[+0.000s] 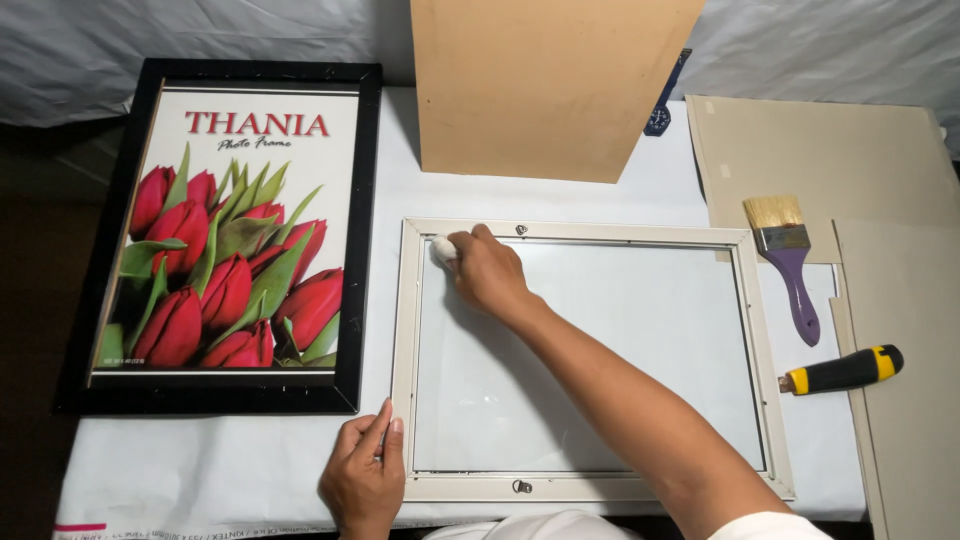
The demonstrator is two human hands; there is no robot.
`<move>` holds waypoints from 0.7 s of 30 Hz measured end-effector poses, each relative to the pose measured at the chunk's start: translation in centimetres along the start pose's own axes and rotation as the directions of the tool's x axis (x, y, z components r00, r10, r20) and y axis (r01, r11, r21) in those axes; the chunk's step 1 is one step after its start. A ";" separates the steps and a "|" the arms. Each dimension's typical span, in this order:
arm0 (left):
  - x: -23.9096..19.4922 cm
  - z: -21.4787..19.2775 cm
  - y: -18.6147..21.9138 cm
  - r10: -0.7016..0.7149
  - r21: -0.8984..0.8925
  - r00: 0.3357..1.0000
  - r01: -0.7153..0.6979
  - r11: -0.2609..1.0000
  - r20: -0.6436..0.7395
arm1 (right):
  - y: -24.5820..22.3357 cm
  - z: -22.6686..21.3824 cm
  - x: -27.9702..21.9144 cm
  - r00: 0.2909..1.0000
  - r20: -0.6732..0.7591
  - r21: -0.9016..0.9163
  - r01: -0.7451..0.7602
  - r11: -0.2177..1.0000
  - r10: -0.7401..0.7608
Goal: The person wipes the glass of an open picture frame with a white cloth, then brushes dust off the glass with a wide brush, then places a cardboard backing board onto the frame and aligns it over the glass.
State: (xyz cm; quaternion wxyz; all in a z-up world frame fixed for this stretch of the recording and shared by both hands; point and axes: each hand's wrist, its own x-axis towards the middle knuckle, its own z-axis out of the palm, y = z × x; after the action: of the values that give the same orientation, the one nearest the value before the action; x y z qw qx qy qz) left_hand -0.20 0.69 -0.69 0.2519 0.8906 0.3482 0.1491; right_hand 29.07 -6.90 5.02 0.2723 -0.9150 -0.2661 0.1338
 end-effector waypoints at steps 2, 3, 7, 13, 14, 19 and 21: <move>0.0 -0.1 0.1 0.024 -0.003 1.000 -0.024 1.000 -0.004 | -0.9 -0.3 1.5 0.992 0.123 -0.123 0.023 0.992 -0.008; 0.1 -0.3 0.3 0.021 -0.001 1.000 -0.021 1.000 -0.005 | -0.5 -0.4 1.5 0.992 0.126 -0.122 0.025 0.992 -0.009; 0.1 -0.7 0.7 0.047 0.009 0.999 -0.047 0.999 -0.014 | 0.5 -0.3 -0.9 0.937 0.180 -0.115 0.324 0.939 -0.301; 0.0 -0.8 0.9 0.059 -0.008 0.998 -0.060 0.998 -0.030 | -0.7 0.7 -11.4 0.847 0.302 -0.019 0.464 0.885 -0.438; -0.1 -0.8 0.9 0.051 -0.007 0.998 -0.051 0.999 -0.029 | -0.9 0.8 -13.4 0.822 0.328 0.010 0.489 0.872 -0.465; -0.2 -0.6 0.9 0.034 0.007 0.999 -0.034 0.999 -0.012 | -1.6 -1.8 -18.0 0.727 0.523 0.240 0.375 0.895 -0.445; -0.1 -1.1 1.1 0.020 0.018 1.000 -0.020 1.000 0.001 | -0.8 -3.0 -17.2 0.686 0.599 0.345 0.244 0.906 -0.413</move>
State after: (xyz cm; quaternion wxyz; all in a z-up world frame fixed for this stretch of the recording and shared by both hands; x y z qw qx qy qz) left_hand -0.13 0.28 0.83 0.2425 0.8964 0.3402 0.1481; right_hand 15.73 -17.23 9.69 0.2875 -0.7054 -0.4873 0.4270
